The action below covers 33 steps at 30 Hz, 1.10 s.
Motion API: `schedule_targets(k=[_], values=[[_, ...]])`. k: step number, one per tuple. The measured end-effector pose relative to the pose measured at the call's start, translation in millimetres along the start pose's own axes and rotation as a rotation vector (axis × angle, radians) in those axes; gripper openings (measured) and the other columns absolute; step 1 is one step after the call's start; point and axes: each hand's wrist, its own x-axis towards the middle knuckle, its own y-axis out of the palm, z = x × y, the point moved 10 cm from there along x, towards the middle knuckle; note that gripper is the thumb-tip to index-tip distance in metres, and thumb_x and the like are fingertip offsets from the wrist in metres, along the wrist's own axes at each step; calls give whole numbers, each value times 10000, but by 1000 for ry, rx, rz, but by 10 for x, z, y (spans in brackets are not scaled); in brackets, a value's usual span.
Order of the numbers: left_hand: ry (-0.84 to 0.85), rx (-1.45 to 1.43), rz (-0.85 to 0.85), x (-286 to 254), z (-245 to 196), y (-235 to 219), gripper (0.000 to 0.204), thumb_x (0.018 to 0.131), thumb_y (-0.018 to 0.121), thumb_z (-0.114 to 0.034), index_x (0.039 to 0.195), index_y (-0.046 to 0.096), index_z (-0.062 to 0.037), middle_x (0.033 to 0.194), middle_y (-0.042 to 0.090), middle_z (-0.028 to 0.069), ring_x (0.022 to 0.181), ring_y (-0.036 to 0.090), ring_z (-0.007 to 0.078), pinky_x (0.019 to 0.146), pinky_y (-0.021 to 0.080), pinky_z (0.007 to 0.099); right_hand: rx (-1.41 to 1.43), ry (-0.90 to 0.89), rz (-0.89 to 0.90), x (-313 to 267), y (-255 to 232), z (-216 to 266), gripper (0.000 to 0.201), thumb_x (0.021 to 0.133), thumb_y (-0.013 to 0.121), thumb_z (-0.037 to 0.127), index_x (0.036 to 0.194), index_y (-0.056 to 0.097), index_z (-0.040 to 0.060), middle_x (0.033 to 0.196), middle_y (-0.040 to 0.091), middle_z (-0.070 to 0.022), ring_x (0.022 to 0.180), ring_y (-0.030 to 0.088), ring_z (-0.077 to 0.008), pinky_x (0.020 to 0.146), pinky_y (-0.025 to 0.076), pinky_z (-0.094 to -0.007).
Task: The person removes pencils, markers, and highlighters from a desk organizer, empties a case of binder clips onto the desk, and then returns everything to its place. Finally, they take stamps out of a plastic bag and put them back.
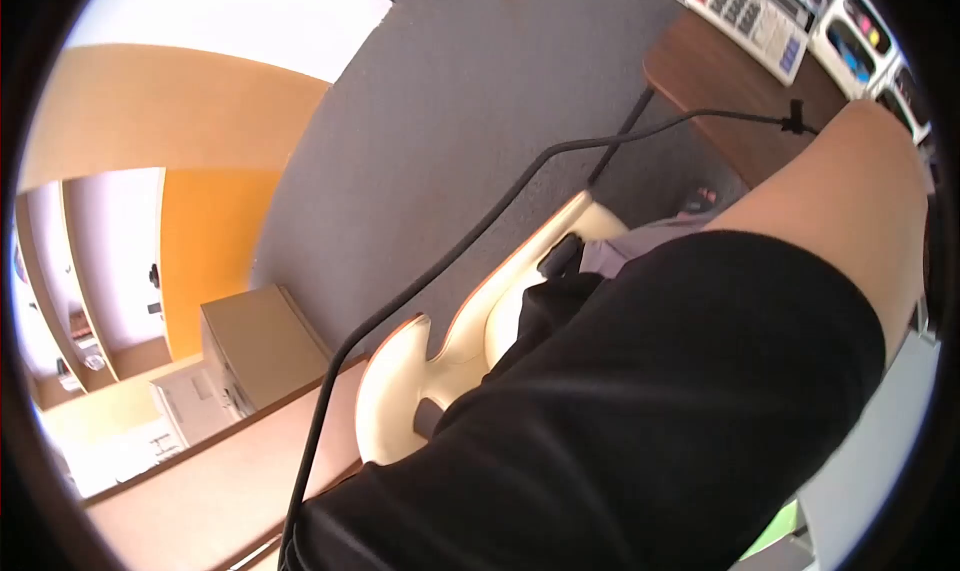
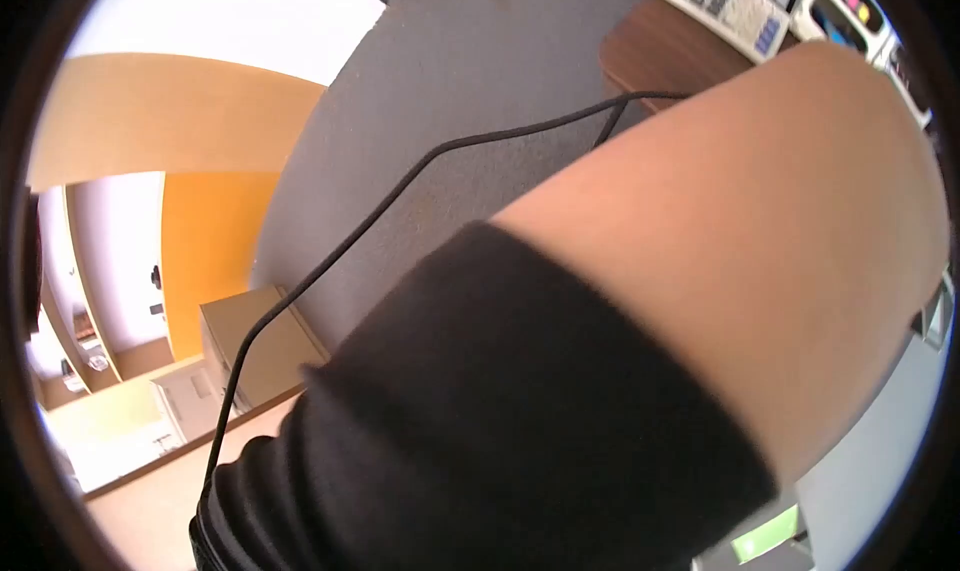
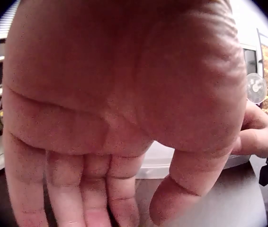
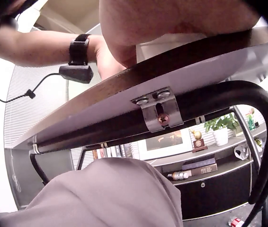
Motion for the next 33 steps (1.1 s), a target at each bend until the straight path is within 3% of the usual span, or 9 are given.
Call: schedule_targets(k=[6, 10, 14, 18, 23, 25, 29, 32, 33], values=[[-104, 9, 78, 183, 437, 838, 250, 924, 660, -336, 1018, 730, -115, 1017, 748, 122, 844, 692, 245, 752, 570, 415, 53, 92, 99, -534, 561, 31, 361, 1030, 633, 194, 1334, 672, 2, 1377, 667, -183, 1277, 616, -326, 1096, 466, -417], [-189, 85, 73, 79, 781, 973, 248, 908, 670, -317, 1047, 742, -126, 1055, 748, 126, 892, 697, 259, 789, 571, 423, 90, 111, 87, -602, 891, 87, 378, 1016, 645, 201, 1347, 667, 20, 1382, 662, -179, 1279, 612, -329, 1093, 471, -421], [-229, 185, 14, -36, 835, 859, 256, 892, 679, -299, 1075, 755, -136, 1093, 749, 129, 941, 701, 273, 826, 571, 432, 80, 82, 58, -473, 872, 63, 396, 1002, 656, 209, 1359, 661, 38, 1388, 657, -175, 1281, 609, -332, 1089, 475, -424], [-218, 310, -78, -62, 630, 557, 275, 876, 688, -280, 1104, 767, -146, 1131, 750, 133, 989, 706, 288, 863, 572, 440, 15, 34, 16, -268, 525, -47, 417, 988, 668, 216, 1372, 656, 56, 1394, 653, -171, 1283, 605, -334, 1086, 480, -428], [-210, 553, -271, -303, 25, -287, 311, 856, 700, -256, 1139, 783, -159, 1179, 750, 137, 1050, 711, 305, 909, 572, 451, -93, -65, -139, 216, -266, -10, 444, 970, 683, 225, 1388, 650, 78, 1401, 647, -166, 1285, 600, -338, 1081, 485, -432], [-214, 639, -362, -428, -240, -635, 327, 849, 704, -247, 1154, 789, -165, 1198, 751, 139, 1074, 714, 312, 928, 572, 456, -137, -52, -109, 224, -266, 108, 516, 912, 748, 221, 1401, 652, 89, 1468, 590, -166, 1350, 526, -361, 1161, 393, -466], [-246, 787, -542, -605, -666, -1292, 364, 833, 713, -228, 1182, 802, -175, 1236, 751, 143, 1123, 718, 326, 965, 573, 464, -284, -52, -144, 157, -248, 380, 489, 908, 774, 248, 1373, 689, 123, 1487, 560, -157, 1405, 465, -368, 1174, 360, -491], [-338, 773, -627, -675, -497, -1528, 384, 825, 718, -219, 1196, 808, -180, 1255, 752, 144, 1147, 720, 333, 983, 573, 469, -266, -50, -120, 68, -271, 457, 493, 875, 812, 224, 1347, 704, 128, 1491, 550, -154, 1376, 472, -392, 1166, 359, -518], [-361, 710, -687, -710, -448, -1499, 381, 839, 709, -224, 1204, 804, -173, 1243, 753, 151, 1144, 716, 363, 966, 572, 518, -228, -22, -100, 44, -220, 424, 490, 876, 817, 207, 1345, 704, 126, 1485, 556, -155, 1373, 477, -389, 1162, 365, -511]])
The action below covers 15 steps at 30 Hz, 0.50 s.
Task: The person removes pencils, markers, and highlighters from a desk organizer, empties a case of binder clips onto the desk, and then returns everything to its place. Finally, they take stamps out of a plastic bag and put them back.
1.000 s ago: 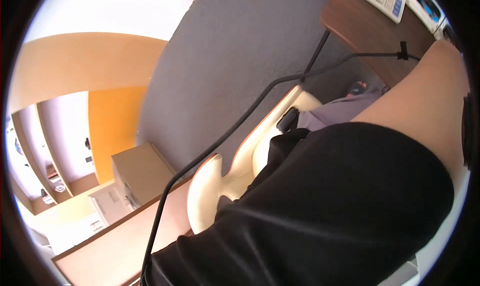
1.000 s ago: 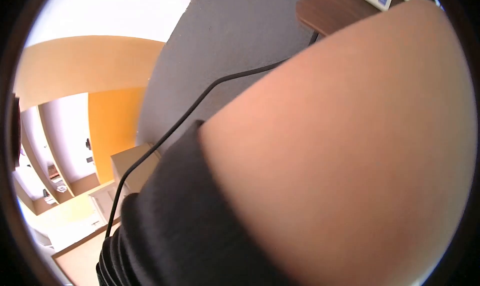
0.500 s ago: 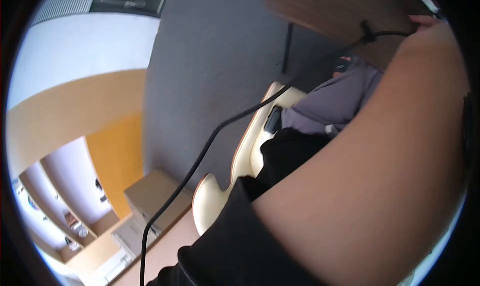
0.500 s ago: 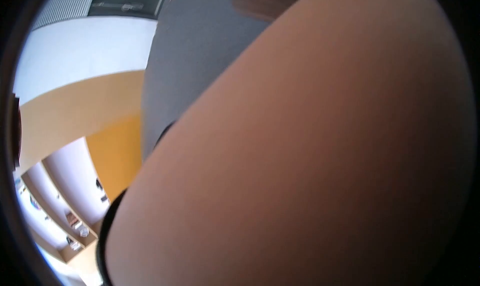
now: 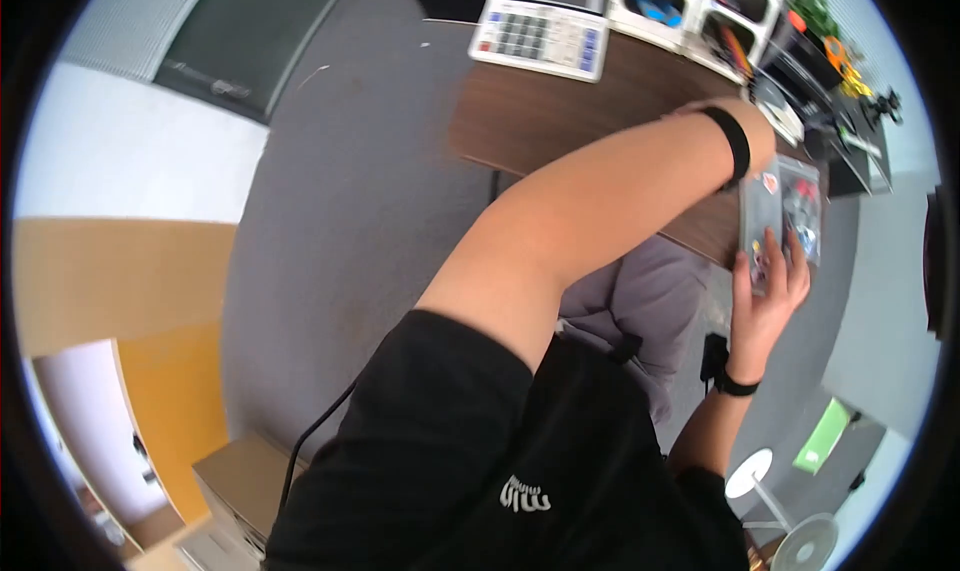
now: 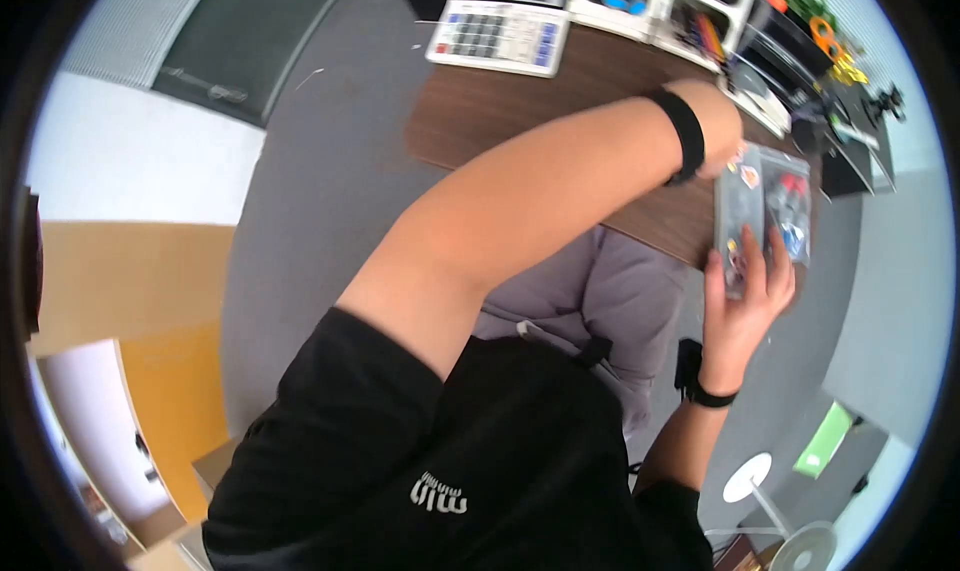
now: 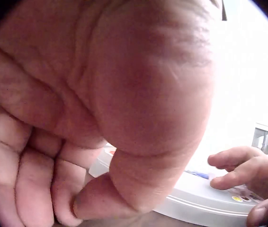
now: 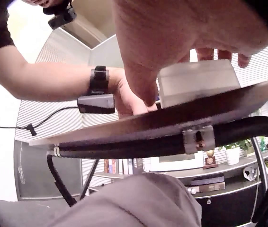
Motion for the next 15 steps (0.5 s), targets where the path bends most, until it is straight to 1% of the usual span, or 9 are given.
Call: schedule_targets(k=[2, 3, 4, 6, 9, 12, 13, 14, 15], values=[[-115, -116, -67, -247, -1, 68, 375, 867, 691, -234, 1219, 795, -158, 1218, 757, 164, 1139, 707, 423, 933, 571, 617, 55, 44, 23, -56, 34, -34, 498, 896, 809, 156, 1377, 684, 114, 1492, 547, -167, 1355, 511, -374, 1106, 447, -456], [-128, -146, -55, -669, -49, -71, 399, 897, 673, -231, 1276, 763, -142, 1272, 735, 163, 1155, 684, 486, 872, 515, 783, 107, 84, 41, -88, 40, -32, 502, 908, 800, 149, 1392, 673, 111, 1501, 538, -172, 1364, 513, -369, 1094, 464, -456], [-132, -227, -62, -592, -26, -1, 453, 896, 699, -257, 1335, 730, -151, 1318, 718, 150, 1195, 658, 502, 862, 449, 865, 153, 130, 58, -119, 60, -43, 507, 919, 792, 142, 1408, 662, 109, 1510, 528, -177, 1372, 515, -365, 1083, 480, -456], [-177, -193, -30, -553, -29, 48, 462, 893, 720, -270, 1348, 729, -192, 1311, 726, 130, 1235, 646, 468, 929, 447, 831, 198, 127, 62, -134, 54, 3, 501, 932, 777, 127, 1418, 654, 105, 1517, 519, -182, 1380, 515, -363, 1079, 485, -461], [-183, -191, 11, -512, -12, 70, 469, 887, 741, -295, 1349, 731, -215, 1323, 725, 108, 1249, 640, 456, 966, 436, 813, 225, 114, 47, -144, 33, -8, 492, 949, 754, 104, 1428, 643, 96, 1523, 511, -186, 1391, 515, -364, 1084, 482, -471], [-183, -173, -3, -472, -25, 69, 456, 880, 757, -311, 1324, 746, -205, 1313, 732, 102, 1246, 644, 446, 972, 442, 799, 231, 85, 32, -181, 16, -37, 461, 973, 717, 91, 1426, 634, 69, 1523, 513, -186, 1400, 509, -359, 1099, 466, -466], [-243, -182, 86, -483, 30, 96, 466, 856, 780, -313, 1307, 755, -199, 1283, 748, 81, 1217, 661, 436, 941, 456, 801, 259, 96, 43, -202, 14, -53, 445, 984, 692, 81, 1424, 631, 60, 1522, 514, -189, 1404, 505, -354, 1114, 451, -460], [-168, -158, -96, -552, -11, 15, 412, 820, 793, -285, 1221, 799, -189, 1205, 774, 97, 1152, 697, 410, 889, 494, 775, 279, 112, 37, -203, -7, -86, 430, 995, 666, 72, 1422, 628, 50, 1521, 515, -192, 1408, 501, -350, 1128, 436, -453], [-72, -89, -279, -698, -48, -24, 323, 774, 788, -237, 1080, 834, -144, 1016, 793, 135, 995, 746, 410, 778, 530, 741, 335, 121, 33, -212, -13, -111, 416, 1004, 637, 70, 1418, 624, 36, 1520, 515, -198, 1410, 497, -347, 1139, 421, -453]])
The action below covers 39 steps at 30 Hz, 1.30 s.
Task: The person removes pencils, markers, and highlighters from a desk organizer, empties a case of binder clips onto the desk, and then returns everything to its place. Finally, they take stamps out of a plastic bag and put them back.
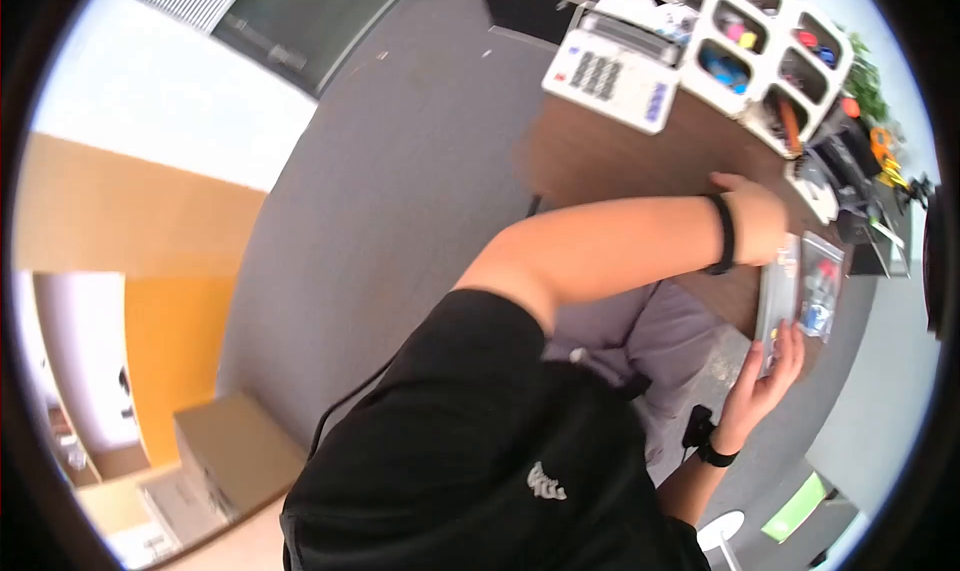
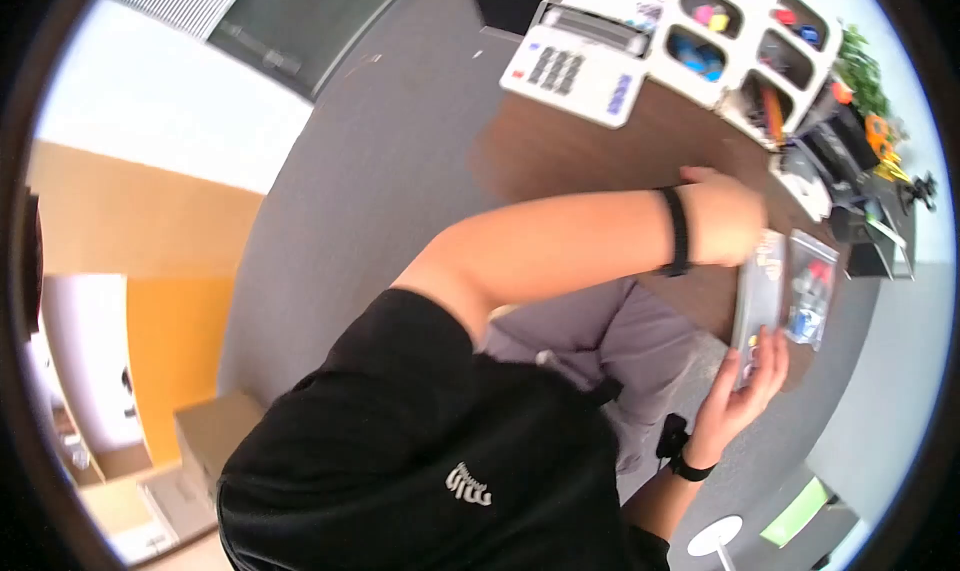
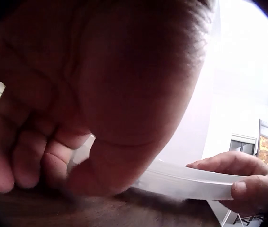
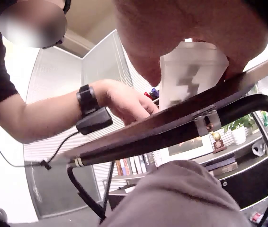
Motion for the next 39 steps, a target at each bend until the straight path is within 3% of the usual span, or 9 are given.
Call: schedule_targets(k=[2, 6, 8, 15, 17, 21, 25, 31, 39], values=[[229, -302, -300, -274, 115, -221, 182, 745, 744, -160, 833, 768, -3, 737, 715, 203, 723, 734, 427, 682, 580, 613, 103, 31, -19, 31, -84, 41, 400, 1010, 596, 88, 1401, 624, 6, 1495, 537, -215, 1409, 495, -347, 1160, 385, -460], [321, -787, -304, -755, 402, -510, 425, 884, 768, -213, 1204, 625, 28, 997, 720, 219, 986, 728, 333, 847, 572, 408, 363, 39, 26, 264, -73, 243, 389, 975, 630, 120, 1341, 650, -12, 1406, 597, -215, 1304, 572, -348, 1104, 443, -439], [85, -1057, -195, -916, 631, -274, 546, 944, 751, -191, 1402, 539, 15, 1134, 726, 160, 1092, 713, 239, 897, 571, 366, 428, -4, 39, 437, -23, 357, 402, 943, 665, 105, 1326, 652, -17, 1381, 611, -211, 1274, 593, -333, 1063, 477, -421], [-64, -1855, -233, -1129, 780, 270, 530, 1083, 596, -171, 1550, 382, -45, 1434, 596, 138, 1272, 630, 234, 1047, 545, 420, 599, -70, 85, 796, 360, 514, 447, 895, 726, 93, 1329, 655, 12, 1372, 617, -203, 1212, 634, -321, 998, 526, -399], [-103, -2062, -317, -1126, 833, 322, 466, 1122, 509, -205, 1542, 388, -43, 1425, 603, 147, 1255, 641, 247, 1078, 527, 448, 520, -257, 144, 791, 419, 729, 488, 888, 752, 146, 1345, 650, 12, 1408, 591, -206, 1224, 633, -314, 1002, 526, -405], [-174, -2141, -226, -1096, 868, 367, 428, 1138, 437, -225, 1509, 447, -12, 1403, 632, 128, 1259, 644, 234, 1066, 524, 423, 912, -158, 250, 673, 594, 561, 552, 902, 763, 179, 1403, 614, 1, 1441, 565, -195, 1226, 642, -299, 1010, 531, -394], [-315, -1926, -123, -1065, 873, 315, 442, 1132, 439, -227, 1510, 466, 1, 1370, 653, 110, 1178, 673, 180, 988, 561, 339, 1138, 216, 190, 683, 828, 255, 367, 994, 658, -8, 1359, 623, -9, 1273, 637, -110, 1041, 687, -137, 880, 568, -281], [-186, -1781, -192, -957, 651, 194, 506, 1111, 509, -198, 1564, 388, -10, 1353, 642, 90, 1149, 670, 146, 958, 567, 318, 1113, 306, 289, 680, 894, 216, 177, 974, 717, -2, 1146, 675, 5, 1016, 695, 10, 896, 628, -37, 779, 533, -217], [-79, -1655, -318, -983, 522, 100, 553, 1083, 555, -99, 1582, 336, -1, 1386, 617, 94, 1214, 628, 151, 1027, 519, 323, 1053, 420, 392, 755, 987, 129, 183, 916, 803, 150, 957, 699, 5, 782, 682, 4, 699, 600, -40, 625, 504, -223]])
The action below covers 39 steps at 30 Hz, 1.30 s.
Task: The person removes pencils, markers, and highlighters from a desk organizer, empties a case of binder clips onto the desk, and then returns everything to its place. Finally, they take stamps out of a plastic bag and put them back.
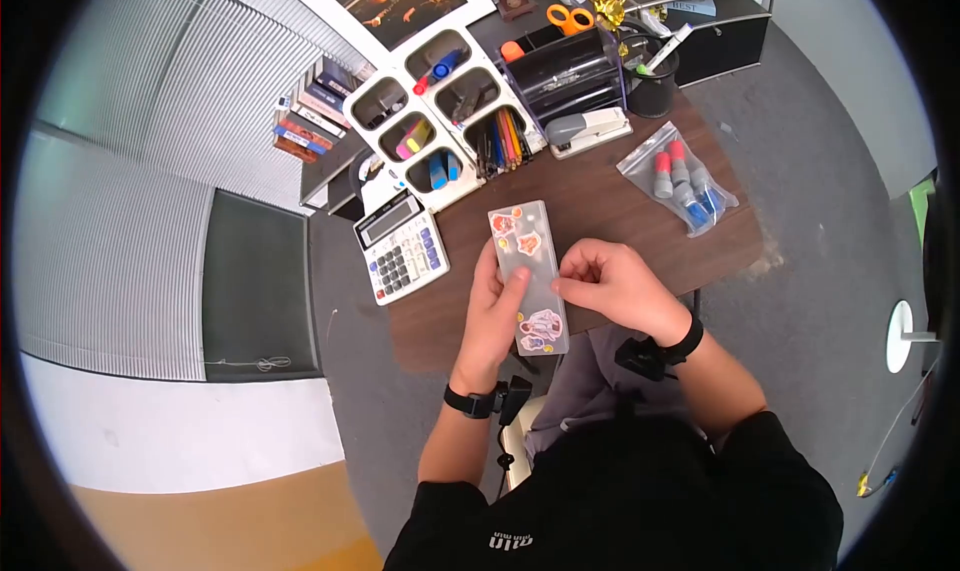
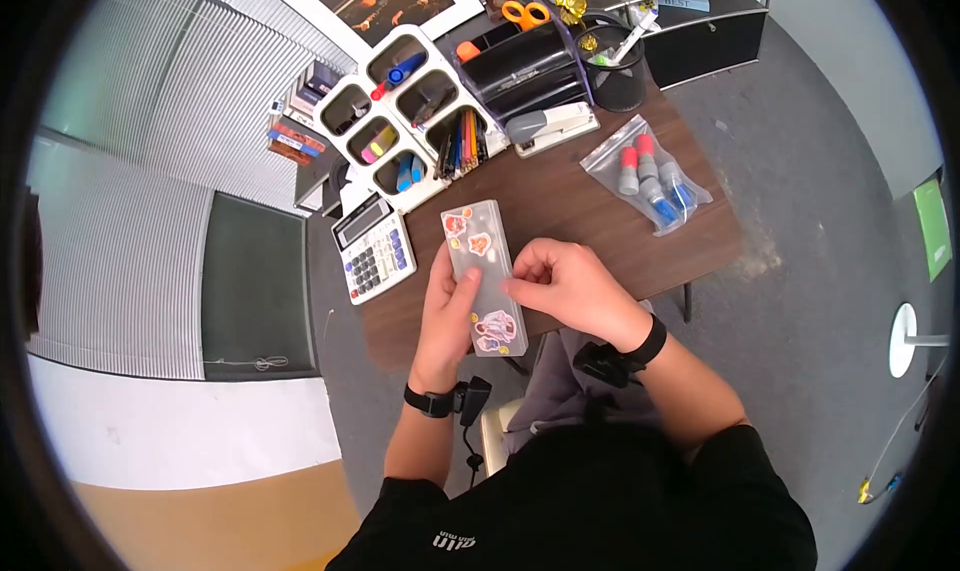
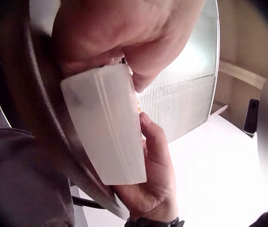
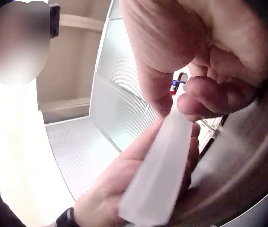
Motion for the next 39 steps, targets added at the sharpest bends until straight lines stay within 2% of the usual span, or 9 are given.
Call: schedule_targets(k=[4, 11, 14, 16, 19, 22, 32, 34, 39], values=[[74, 107, 0, 17, 19, -24, 587, 1082, 563, -102, 1604, 309, -13, 1425, 576, 77, 1273, 562, 142, 1078, 455, 313, -6, 190, 122, 58, 62, -47, 253, 895, 803, 223, 928, 691, -1, 783, 685, -17, 668, 608, -60, 587, 504, -235], [117, 229, 14, -98, -135, 221, 890, 972, 714, -91, 1659, 153, -16, 1493, 494, 139, 1294, 556, 193, 1087, 456, 323, 113, 172, -7, 73, -26, -116, 221, 872, 770, 181, 931, 674, -10, 790, 687, -39, 658, 620, -76, 588, 523, -251], [112, 369, -29, -165, -150, 309, 1107, 850, 846, -129, 1658, 103, 12, 1525, 449, 202, 1334, 540, 265, 1102, 459, 371, 111, 170, -39, 40, -41, -98, 216, 869, 768, 175, 931, 673, -9, 793, 689, -40, 682, 623, -73, 605, 526, -252], [233, 861, -170, -211, -292, 295, 1231, 768, 924, -188, 1642, 89, 50, 1538, 410, 270, 1383, 502, 358, 1119, 453, 429, 72, 118, -60, 60, -51, -111, 212, 869, 767, 171, 930, 673, -9, 792, 689, -39, 693, 624, -70, 610, 522, -251], [208, 935, -176, -209, -377, 390, 1263, 750, 940, -219, 1630, 82, 72, 1544, 373, 316, 1409, 462, 428, 1134, 439, 470, 51, 79, -78, 68, -71, -100, 208, 869, 768, 164, 925, 672, -12, 791, 687, -37, 709, 624, -65, 618, 515, -249], [249, 1008, -190, -229, -425, 420, 1272, 723, 946, -173, 1640, 94, 57, 1561, 382, 296, 1399, 499, 378, 1135, 440, 436, 101, 93, -75, 71, -81, -148, 209, 866, 773, 158, 918, 670, -16, 790, 684, -33, 711, 623, -63, 621, 515, -249], [282, 973, -136, -157, -303, 379, 1143, 789, 823, -80, 1640, 73, 59, 1518, 424, 314, 1372, 531, 404, 1088, 484, 435, 180, 100, -70, 8, -52, -41, 192, 914, 782, 147, 928, 674, -11, 795, 685, -19, 680, 621, -62, 617, 531, -244], [135, 607, -91, -111, -191, 298, 1100, 802, 774, -36, 1650, 78, 41, 1462, 499, 259, 1297, 586, 317, 1053, 503, 394, 204, 81, -60, 12, -54, -48, 177, 938, 771, 139, 947, 683, -15, 814, 696, -24, 698, 634, -64, 633, 539, -244], [137, 583, -73, -101, -276, 311, 1063, 816, 733, -9, 1657, 84, 27, 1421, 534, 208, 1241, 599, 247, 1030, 510, 368, 290, -16, -38, 9, -57, -55, 130, 986, 726, 84, 1036, 715, -35, 879, 734, -43, 784, 674, -74, 716, 559, -244]])
